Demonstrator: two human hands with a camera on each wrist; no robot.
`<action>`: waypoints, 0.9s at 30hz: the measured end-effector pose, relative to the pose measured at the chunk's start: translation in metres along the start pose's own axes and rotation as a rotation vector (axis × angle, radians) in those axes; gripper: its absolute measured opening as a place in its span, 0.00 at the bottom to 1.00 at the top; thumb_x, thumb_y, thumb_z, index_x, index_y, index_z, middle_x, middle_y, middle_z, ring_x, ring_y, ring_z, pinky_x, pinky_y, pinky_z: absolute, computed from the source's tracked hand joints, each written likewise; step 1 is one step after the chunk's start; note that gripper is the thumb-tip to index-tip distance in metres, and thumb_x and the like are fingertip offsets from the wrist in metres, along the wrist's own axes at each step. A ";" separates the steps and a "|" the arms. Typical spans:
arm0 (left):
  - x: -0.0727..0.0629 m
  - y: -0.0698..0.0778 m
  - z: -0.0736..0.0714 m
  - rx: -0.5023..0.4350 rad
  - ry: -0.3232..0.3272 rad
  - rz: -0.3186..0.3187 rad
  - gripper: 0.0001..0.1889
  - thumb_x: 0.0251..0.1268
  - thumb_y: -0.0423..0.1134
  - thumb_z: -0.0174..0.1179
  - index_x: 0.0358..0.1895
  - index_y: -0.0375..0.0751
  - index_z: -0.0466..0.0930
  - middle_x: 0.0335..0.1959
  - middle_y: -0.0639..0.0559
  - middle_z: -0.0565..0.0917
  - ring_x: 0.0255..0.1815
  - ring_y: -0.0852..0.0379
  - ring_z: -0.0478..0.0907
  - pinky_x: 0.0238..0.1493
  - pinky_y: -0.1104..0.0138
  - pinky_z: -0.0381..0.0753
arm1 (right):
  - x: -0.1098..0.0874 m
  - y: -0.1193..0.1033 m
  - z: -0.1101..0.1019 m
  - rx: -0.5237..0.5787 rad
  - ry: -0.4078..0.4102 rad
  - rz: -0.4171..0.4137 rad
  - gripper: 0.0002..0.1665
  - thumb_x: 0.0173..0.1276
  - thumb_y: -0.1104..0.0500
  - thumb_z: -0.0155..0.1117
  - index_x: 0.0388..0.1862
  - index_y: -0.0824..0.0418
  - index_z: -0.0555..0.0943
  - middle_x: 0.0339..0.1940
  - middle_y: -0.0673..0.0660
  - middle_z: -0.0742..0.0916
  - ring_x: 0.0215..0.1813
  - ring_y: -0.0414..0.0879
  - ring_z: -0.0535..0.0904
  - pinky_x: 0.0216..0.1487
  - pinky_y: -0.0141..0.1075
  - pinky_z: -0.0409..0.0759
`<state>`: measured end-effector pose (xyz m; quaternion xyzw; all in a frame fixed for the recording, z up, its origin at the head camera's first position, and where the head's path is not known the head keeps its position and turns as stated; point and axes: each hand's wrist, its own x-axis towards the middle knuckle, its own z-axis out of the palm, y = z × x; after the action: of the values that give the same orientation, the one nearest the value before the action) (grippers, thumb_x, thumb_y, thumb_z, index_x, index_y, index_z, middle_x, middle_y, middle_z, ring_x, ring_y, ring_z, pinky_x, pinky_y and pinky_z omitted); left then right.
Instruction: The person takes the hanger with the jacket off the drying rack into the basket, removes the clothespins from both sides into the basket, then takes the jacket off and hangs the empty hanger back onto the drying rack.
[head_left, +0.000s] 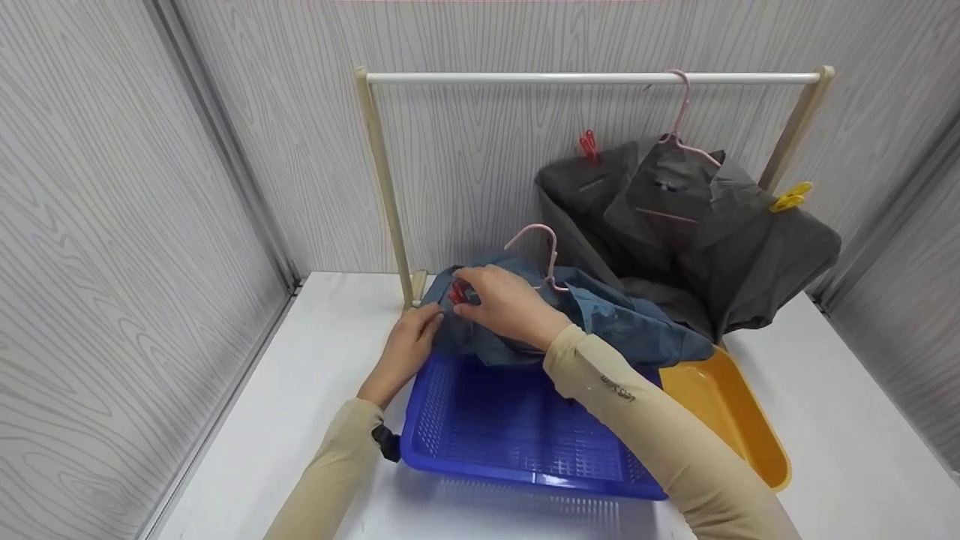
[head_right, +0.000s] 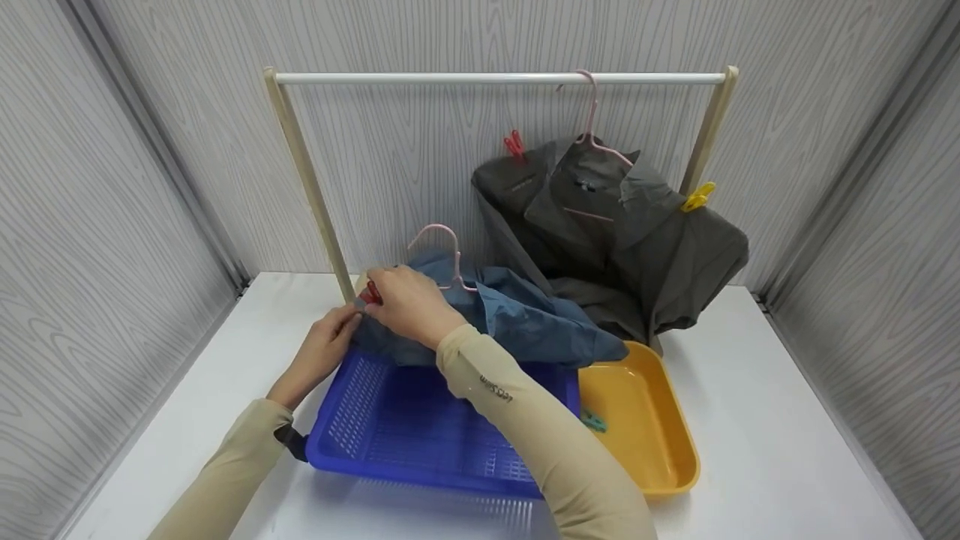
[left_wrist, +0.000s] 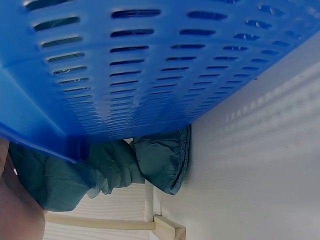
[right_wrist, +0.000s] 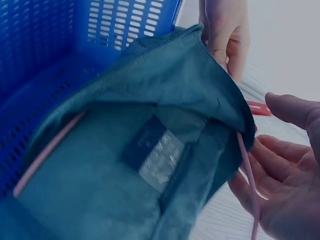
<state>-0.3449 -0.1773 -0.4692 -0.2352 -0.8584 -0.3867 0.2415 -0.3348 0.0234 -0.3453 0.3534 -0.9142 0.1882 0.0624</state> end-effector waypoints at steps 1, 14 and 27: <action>0.000 0.000 0.001 0.004 0.004 0.005 0.07 0.76 0.33 0.52 0.37 0.38 0.77 0.27 0.50 0.73 0.31 0.51 0.69 0.34 0.58 0.68 | 0.000 0.000 0.001 0.004 0.010 -0.002 0.23 0.71 0.51 0.65 0.60 0.58 0.78 0.48 0.52 0.85 0.51 0.46 0.79 0.54 0.41 0.77; 0.000 0.000 0.002 0.008 0.023 0.019 0.06 0.75 0.33 0.53 0.38 0.39 0.77 0.26 0.52 0.72 0.30 0.52 0.67 0.32 0.58 0.67 | 0.002 0.002 0.010 0.008 0.091 -0.041 0.17 0.68 0.50 0.68 0.52 0.55 0.82 0.41 0.50 0.85 0.44 0.43 0.79 0.44 0.38 0.79; 0.000 -0.002 0.002 0.001 0.027 0.016 0.06 0.75 0.34 0.53 0.40 0.39 0.79 0.28 0.51 0.75 0.30 0.52 0.70 0.33 0.57 0.69 | -0.004 0.007 0.022 0.197 0.256 0.000 0.11 0.67 0.54 0.69 0.46 0.55 0.85 0.41 0.47 0.86 0.46 0.42 0.80 0.50 0.38 0.77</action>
<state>-0.3468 -0.1768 -0.4717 -0.2369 -0.8534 -0.3872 0.2563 -0.3366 0.0221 -0.3687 0.3308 -0.8760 0.3203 0.1437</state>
